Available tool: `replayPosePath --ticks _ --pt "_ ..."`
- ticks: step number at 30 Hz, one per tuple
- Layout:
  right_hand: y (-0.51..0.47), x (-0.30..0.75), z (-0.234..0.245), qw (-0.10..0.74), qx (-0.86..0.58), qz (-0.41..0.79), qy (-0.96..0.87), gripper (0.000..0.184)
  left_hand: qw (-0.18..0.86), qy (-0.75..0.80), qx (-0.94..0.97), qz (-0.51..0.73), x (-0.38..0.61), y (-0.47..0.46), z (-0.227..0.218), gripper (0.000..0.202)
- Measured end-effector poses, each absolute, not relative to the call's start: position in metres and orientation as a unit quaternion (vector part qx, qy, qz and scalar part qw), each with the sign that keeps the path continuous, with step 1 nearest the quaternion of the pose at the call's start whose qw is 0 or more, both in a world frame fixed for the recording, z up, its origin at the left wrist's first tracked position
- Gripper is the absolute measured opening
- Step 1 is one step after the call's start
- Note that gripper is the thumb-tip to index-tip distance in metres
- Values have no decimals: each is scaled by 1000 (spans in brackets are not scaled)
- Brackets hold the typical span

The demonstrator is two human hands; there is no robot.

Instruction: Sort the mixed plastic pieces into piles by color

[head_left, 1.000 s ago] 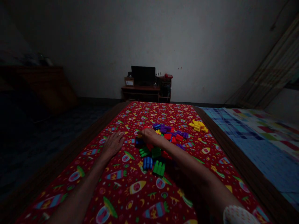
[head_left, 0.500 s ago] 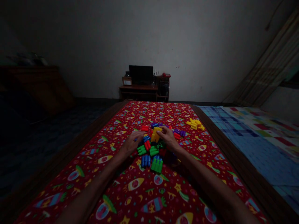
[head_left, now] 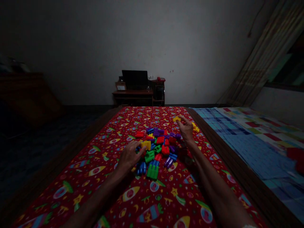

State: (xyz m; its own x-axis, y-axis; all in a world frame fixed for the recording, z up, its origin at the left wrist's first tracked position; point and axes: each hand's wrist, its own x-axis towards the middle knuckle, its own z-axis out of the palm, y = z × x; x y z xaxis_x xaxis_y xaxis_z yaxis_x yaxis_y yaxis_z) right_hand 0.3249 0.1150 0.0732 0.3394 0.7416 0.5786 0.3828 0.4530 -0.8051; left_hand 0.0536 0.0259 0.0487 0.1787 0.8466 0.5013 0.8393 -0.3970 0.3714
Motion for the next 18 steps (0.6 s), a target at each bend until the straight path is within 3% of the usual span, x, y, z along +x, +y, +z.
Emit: replayPosePath --ticks 2,4,12,18 --pt "119 364 63 606 -586 11 -538 29 18 543 763 351 53 28 50 31" --pt "118 397 51 549 -661 -38 -511 30 26 537 762 361 52 29 49 31" --pt "114 449 41 332 -787 59 -516 34 43 524 770 360 52 26 52 33" --pt "115 420 68 343 -757 -6 -556 36 84 534 770 340 55 22 57 32"
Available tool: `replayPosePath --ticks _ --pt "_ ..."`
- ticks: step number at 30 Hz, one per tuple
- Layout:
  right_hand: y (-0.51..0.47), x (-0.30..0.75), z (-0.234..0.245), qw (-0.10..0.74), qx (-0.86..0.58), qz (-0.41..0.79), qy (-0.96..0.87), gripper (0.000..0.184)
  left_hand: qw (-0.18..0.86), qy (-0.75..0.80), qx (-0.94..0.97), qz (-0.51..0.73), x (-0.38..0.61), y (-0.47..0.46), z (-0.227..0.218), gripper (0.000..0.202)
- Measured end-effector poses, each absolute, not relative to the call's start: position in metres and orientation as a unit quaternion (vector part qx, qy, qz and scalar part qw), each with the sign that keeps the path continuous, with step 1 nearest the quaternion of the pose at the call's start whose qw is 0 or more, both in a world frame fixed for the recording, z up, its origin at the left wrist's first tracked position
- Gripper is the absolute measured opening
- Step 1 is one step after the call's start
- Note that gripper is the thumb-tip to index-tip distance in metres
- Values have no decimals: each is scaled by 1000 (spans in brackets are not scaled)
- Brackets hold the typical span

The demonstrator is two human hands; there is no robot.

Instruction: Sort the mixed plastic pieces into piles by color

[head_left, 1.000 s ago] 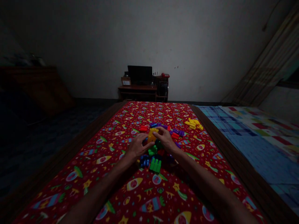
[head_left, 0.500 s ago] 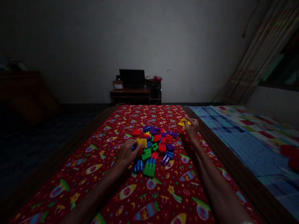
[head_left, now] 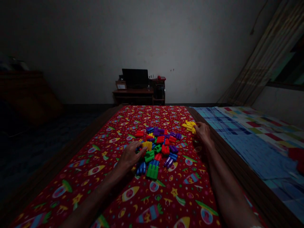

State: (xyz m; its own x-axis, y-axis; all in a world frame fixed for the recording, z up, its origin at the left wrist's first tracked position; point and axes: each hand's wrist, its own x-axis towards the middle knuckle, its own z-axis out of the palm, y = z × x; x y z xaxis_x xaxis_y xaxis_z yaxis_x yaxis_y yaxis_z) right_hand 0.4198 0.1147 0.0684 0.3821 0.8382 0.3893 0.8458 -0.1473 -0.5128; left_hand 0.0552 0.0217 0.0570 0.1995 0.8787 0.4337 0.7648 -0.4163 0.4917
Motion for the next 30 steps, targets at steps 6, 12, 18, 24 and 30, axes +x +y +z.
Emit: replayPosePath --ticks 6,12,18,24,30 --pt "80 305 99 320 -424 261 -806 31 112 502 783 349 58 19 55 35" --pt "53 255 92 242 -289 203 -903 23 109 493 790 349 57 18 55 35" --pt "106 332 90 446 -551 96 -699 28 51 506 775 376 38 31 55 35" --pt "119 409 63 319 -725 41 -609 37 -27 595 684 421 -18 62 31 34" --pt "116 405 66 340 -742 -21 -577 38 30 696 588 411 -58 67 8 36"
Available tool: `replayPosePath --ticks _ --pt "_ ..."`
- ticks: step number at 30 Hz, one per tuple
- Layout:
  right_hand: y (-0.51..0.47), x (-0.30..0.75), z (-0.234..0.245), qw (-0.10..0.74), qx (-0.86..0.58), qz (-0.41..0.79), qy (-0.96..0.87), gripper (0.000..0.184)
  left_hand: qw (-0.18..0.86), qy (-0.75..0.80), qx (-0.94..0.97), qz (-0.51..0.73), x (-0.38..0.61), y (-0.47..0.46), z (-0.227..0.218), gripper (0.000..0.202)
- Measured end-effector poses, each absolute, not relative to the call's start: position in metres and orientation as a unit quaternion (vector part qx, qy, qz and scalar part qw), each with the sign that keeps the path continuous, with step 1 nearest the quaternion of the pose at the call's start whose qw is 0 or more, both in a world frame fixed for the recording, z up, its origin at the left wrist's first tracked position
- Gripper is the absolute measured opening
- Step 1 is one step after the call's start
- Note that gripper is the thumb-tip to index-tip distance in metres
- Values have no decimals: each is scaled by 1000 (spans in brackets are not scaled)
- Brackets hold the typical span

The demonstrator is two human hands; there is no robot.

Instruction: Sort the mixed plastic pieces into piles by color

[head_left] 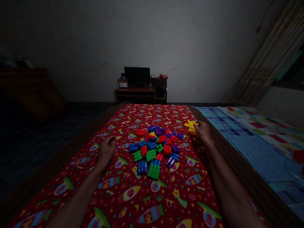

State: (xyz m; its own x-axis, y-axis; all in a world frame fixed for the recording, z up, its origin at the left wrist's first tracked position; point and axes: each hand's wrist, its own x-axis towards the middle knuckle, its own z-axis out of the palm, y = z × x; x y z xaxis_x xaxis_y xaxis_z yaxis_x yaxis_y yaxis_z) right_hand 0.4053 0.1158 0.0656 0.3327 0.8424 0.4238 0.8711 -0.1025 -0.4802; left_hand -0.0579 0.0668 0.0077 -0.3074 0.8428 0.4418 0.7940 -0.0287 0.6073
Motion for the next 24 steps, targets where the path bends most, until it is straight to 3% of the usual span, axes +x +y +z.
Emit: replayPosePath --ticks 2,4,10,12,24 --pt "118 378 73 365 -684 1 -632 35 38 701 585 407 -61 67 6 35" --pt "121 339 80 338 -588 43 -734 33 33 694 596 403 -61 67 6 34" --pt "138 233 89 -13 -369 22 -929 33 31 682 619 389 -62 70 4 35" --pt "144 219 87 -84 -335 4 -938 28 31 681 622 385 -63 70 2 35" --pt "155 251 70 2 -313 40 -949 26 33 672 626 394 -64 75 -3 32"
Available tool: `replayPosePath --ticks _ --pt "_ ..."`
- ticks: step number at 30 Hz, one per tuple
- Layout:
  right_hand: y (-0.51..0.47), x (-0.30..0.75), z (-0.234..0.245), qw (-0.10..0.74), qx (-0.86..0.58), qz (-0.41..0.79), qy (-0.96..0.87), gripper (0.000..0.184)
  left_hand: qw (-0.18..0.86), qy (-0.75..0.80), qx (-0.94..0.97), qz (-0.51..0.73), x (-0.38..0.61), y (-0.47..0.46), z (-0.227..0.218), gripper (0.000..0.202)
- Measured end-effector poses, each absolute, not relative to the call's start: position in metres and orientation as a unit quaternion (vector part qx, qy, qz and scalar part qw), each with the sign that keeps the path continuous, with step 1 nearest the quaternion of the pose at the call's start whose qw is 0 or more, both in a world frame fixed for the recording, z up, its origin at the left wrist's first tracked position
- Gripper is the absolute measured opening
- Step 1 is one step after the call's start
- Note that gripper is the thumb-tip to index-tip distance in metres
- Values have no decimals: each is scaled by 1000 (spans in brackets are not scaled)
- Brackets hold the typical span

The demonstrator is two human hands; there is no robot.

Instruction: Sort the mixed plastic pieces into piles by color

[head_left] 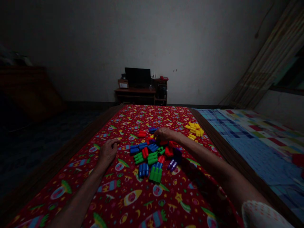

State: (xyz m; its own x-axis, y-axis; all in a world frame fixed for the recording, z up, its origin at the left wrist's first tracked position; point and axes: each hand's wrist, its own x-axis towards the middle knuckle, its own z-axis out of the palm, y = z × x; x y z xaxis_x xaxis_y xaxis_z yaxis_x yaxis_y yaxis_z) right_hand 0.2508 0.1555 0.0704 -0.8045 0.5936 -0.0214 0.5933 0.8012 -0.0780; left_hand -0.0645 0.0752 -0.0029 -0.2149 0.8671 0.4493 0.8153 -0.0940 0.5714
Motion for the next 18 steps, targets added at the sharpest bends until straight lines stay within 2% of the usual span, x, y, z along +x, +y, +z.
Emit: replayPosePath --ticks 6,11,18 --pt "147 235 69 -45 -326 7 -944 35 31 671 625 397 -66 75 -4 31" --pt "148 222 62 -5 -342 -20 -939 44 30 672 626 396 -68 76 -6 32" --pt "151 210 68 -19 -276 62 -959 44 31 669 634 387 -67 74 -2 32"
